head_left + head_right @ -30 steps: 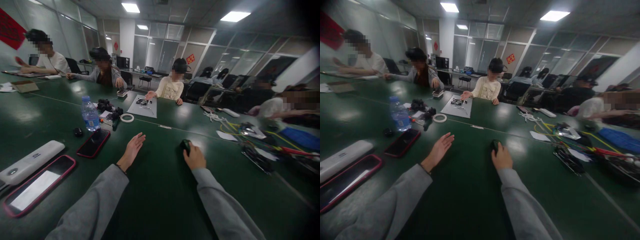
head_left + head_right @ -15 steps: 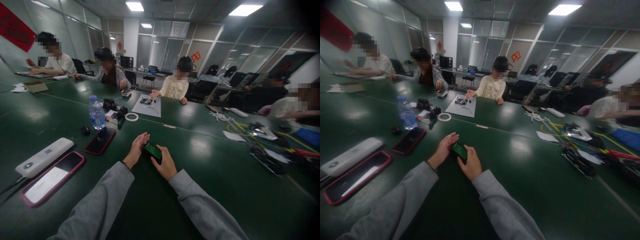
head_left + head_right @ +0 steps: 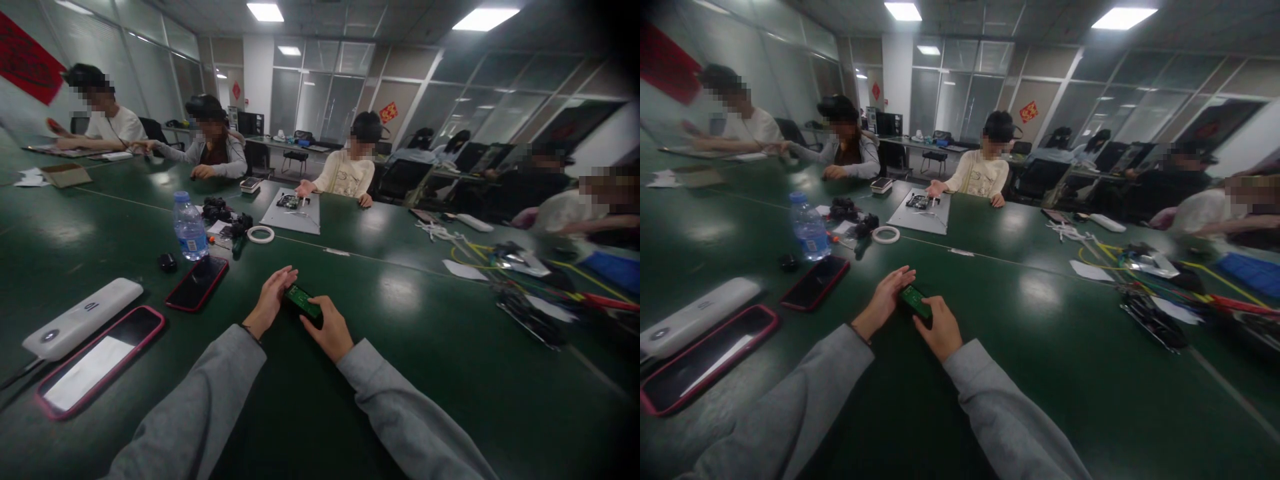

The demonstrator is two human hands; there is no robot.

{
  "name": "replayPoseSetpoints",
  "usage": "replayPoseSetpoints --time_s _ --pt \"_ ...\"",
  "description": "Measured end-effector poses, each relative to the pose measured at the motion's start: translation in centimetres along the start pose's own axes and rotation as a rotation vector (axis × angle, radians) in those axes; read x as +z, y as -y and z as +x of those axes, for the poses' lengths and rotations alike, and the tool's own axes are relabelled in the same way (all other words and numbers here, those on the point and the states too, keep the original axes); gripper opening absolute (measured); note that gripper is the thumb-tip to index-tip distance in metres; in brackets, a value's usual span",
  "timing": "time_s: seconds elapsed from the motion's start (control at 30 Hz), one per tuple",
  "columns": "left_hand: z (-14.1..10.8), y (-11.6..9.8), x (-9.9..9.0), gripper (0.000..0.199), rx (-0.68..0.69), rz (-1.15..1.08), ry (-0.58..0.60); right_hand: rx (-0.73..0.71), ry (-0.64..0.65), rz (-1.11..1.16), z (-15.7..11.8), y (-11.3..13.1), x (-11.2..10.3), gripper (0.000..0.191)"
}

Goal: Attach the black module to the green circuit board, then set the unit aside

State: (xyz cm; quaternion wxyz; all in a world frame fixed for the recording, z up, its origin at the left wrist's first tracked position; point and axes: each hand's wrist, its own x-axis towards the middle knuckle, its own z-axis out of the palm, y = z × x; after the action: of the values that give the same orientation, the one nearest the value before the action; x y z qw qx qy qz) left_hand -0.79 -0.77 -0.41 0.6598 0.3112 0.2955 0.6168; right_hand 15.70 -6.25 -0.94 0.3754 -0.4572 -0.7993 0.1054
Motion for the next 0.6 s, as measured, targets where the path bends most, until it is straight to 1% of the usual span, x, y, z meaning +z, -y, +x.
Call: replayPoseSetpoints --time_s 0.17,0.27,0.37,0.47,0.53,0.6 --pt "0.1 0.1 -0.1 0.035 0.011 -0.01 -0.006 -0.029 -0.022 -0.064 0.0 -0.2 0.2 0.031" --pt "0.1 0.2 -0.2 0.035 -0.002 -0.027 -0.014 -0.037 -0.061 -0.077 0.4 -0.4 0.3 0.032" --pt "0.2 0.3 -0.2 0.035 -0.022 -0.051 -0.037 -0.02 -0.168 -0.089 1.3 -0.6 0.7 0.032" --pt "0.2 0.3 -0.2 0.041 -0.046 -0.054 -0.068 0.001 -0.295 -0.081 2.4 -0.5 1.1 0.031" --pt "0.1 0.3 -0.1 0.045 -0.079 -0.049 -0.049 0.0 -0.331 -0.069 3.0 -0.3 1.4 0.03" --pt "-0.1 0.4 0.0 0.047 -0.121 -0.032 -0.007 -0.002 -0.329 -0.063 3.3 -0.1 1.6 0.03"
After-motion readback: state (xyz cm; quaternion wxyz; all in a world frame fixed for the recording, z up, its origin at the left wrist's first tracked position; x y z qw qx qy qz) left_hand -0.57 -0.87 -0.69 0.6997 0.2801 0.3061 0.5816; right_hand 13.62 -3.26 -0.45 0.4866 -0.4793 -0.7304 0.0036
